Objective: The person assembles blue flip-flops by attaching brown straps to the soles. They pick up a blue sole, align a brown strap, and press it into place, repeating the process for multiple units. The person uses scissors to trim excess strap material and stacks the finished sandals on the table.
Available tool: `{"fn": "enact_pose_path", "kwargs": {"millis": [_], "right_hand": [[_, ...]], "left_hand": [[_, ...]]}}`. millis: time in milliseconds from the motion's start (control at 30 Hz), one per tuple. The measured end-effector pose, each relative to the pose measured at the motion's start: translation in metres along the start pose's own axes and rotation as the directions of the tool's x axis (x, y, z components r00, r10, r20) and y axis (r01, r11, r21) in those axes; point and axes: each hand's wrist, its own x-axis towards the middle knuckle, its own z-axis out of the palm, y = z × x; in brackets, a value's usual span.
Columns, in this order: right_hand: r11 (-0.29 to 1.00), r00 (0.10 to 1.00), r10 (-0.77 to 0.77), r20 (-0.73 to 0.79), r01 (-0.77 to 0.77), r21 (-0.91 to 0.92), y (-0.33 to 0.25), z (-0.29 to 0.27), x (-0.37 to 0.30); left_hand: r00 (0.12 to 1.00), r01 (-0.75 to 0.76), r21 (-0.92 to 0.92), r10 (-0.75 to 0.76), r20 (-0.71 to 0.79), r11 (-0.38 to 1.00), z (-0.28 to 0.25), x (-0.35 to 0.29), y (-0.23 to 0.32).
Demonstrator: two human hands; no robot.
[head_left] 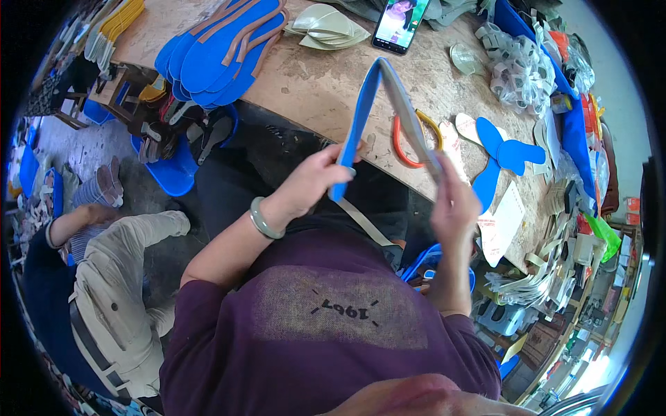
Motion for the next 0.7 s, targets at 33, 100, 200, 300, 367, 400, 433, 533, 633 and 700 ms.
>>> {"fn": "enact_pose_path", "kwargs": {"millis": [33, 100, 200, 300, 367, 400, 433, 533, 633, 700], "right_hand": [[0.997, 1.000, 0.009, -0.022, -0.011, -0.080, 0.007, -0.012, 0.004], [0.995, 0.979, 0.008, -0.201, -0.027, -0.091, 0.024, -0.018, 0.006], [0.991, 0.976, -0.021, -0.218, -0.009, -0.135, 0.041, -0.031, 0.013], [0.976, 0.939, -0.032, -0.343, -0.044, -0.212, 0.061, -0.043, 0.010], [0.966, 0.950, 0.108, -0.294, -0.170, -0.194, 0.074, -0.052, 0.010], [0.945, 0.960, 0.055, -0.276, -0.139, -0.296, 0.073, -0.050, 0.009], [0.916, 0.968, 0.001, -0.252, -0.102, -0.389, 0.071, -0.045, 0.009], [0.953, 0.957, 0.290, -0.024, -0.286, 0.104, 0.041, -0.013, -0.011], [0.375, 0.786, 0.125, 0.605, -0.602, 0.705, -0.016, 0.021, -0.011], [0.132, 0.775, 0.137, 0.617, -0.632, 0.764, -0.035, 0.035, -0.002]], "left_hand": [[0.999, 0.005, -0.013, -0.005, -0.033, 1.000, -0.008, -0.002, -0.001], [0.999, -0.009, -0.003, 0.009, -0.044, 1.000, -0.019, -0.007, 0.002], [0.999, -0.050, 0.040, 0.051, -0.006, 0.998, -0.025, -0.009, 0.003], [0.996, -0.046, 0.063, 0.051, -0.078, 0.997, -0.028, -0.014, -0.005], [0.987, -0.081, -0.041, 0.075, -0.144, 0.996, -0.032, -0.015, -0.004], [0.985, -0.112, -0.019, 0.108, -0.136, 0.994, -0.028, -0.018, 0.001], [0.981, -0.163, 0.009, 0.163, -0.109, 0.987, -0.021, -0.022, 0.004], [0.966, -0.254, 0.088, 0.249, 0.065, 0.963, -0.008, -0.031, 0.006], [0.908, -0.372, 0.220, 0.304, 0.287, 0.902, 0.001, -0.038, -0.002], [0.833, -0.517, 0.348, 0.367, 0.414, 0.782, -0.004, -0.032, -0.009]]}}
